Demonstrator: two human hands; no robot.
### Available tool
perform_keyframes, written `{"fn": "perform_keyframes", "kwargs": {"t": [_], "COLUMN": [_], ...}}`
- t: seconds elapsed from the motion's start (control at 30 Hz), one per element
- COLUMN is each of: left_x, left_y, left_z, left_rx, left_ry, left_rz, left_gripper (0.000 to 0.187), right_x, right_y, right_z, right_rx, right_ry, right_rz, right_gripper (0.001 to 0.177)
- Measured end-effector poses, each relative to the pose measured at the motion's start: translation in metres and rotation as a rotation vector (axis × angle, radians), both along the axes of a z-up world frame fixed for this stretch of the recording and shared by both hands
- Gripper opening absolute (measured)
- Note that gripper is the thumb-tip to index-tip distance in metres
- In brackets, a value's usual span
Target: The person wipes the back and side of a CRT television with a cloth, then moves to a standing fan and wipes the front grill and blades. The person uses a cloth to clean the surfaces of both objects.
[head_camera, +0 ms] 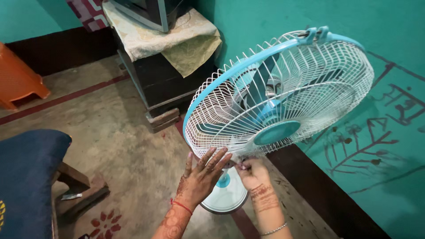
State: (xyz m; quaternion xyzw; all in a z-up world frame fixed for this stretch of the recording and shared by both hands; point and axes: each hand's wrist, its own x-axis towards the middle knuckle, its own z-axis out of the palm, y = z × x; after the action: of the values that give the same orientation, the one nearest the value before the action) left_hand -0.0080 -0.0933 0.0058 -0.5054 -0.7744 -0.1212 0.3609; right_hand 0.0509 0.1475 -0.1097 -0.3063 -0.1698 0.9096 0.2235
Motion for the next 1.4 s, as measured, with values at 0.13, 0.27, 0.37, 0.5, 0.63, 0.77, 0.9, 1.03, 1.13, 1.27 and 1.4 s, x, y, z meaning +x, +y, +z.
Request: {"fn": "perform_keyframes", "kwargs": {"t": [0.13,0.27,0.37,0.5,0.63,0.77,0.9,1.03,1.13,1.27,1.4], "left_x": [0.008,0.023,0.040,0.056,0.063,0.048,0.013,-0.016,-0.022,-0.006,0.024], "left_y": [-0.004,-0.007,0.000,0.026,0.036,0.032,0.044,0.062,0.087,0.096,0.116], "left_z": [0.009,0.014,0.007,-0.015,-0.036,-0.071,-0.138,-0.174,-0.180,-0.165,-0.141], "left_rx": [-0.006,0.061,0.237,0.690,1.021,1.205,1.496,1.642,1.432,1.422,1.543], "left_ry": [-0.049,-0.226,-0.671,-1.494,-2.360,-2.318,-2.101,-2.201,-2.133,-2.218,-2.164], "left_rz": [-0.046,-0.153,-0.219,-0.381,-0.454,-0.064,0.336,-0.198,-0.561,-0.387,-0.265], "left_gripper": [0.060,0.056,0.050,0.048,0.053,0.057,0.062,0.070,0.057,0.051,0.057], "right_x": [0.022,0.044,0.055,0.058,0.048,0.045,0.053,0.043,0.039,0.044,0.051], "right_y": [-0.017,-0.046,-0.063,-0.079,-0.089,-0.070,-0.055,-0.039,-0.032,-0.029,-0.028], "right_z": [0.072,0.133,0.143,0.098,0.023,0.024,0.097,0.162,0.169,0.162,0.159], "right_rx": [0.101,0.133,0.224,0.305,0.614,1.082,1.739,1.976,2.085,2.110,2.081], "right_ry": [0.124,0.172,0.222,0.163,-0.186,-0.321,-0.572,-0.420,-0.498,-0.516,-0.479], "right_rz": [0.053,0.066,0.041,-0.003,-0.002,-0.241,-0.554,-0.497,-0.438,-0.391,-0.361], "right_gripper": [0.038,0.042,0.050,0.058,0.043,0.056,0.085,0.083,0.085,0.078,0.072]}}
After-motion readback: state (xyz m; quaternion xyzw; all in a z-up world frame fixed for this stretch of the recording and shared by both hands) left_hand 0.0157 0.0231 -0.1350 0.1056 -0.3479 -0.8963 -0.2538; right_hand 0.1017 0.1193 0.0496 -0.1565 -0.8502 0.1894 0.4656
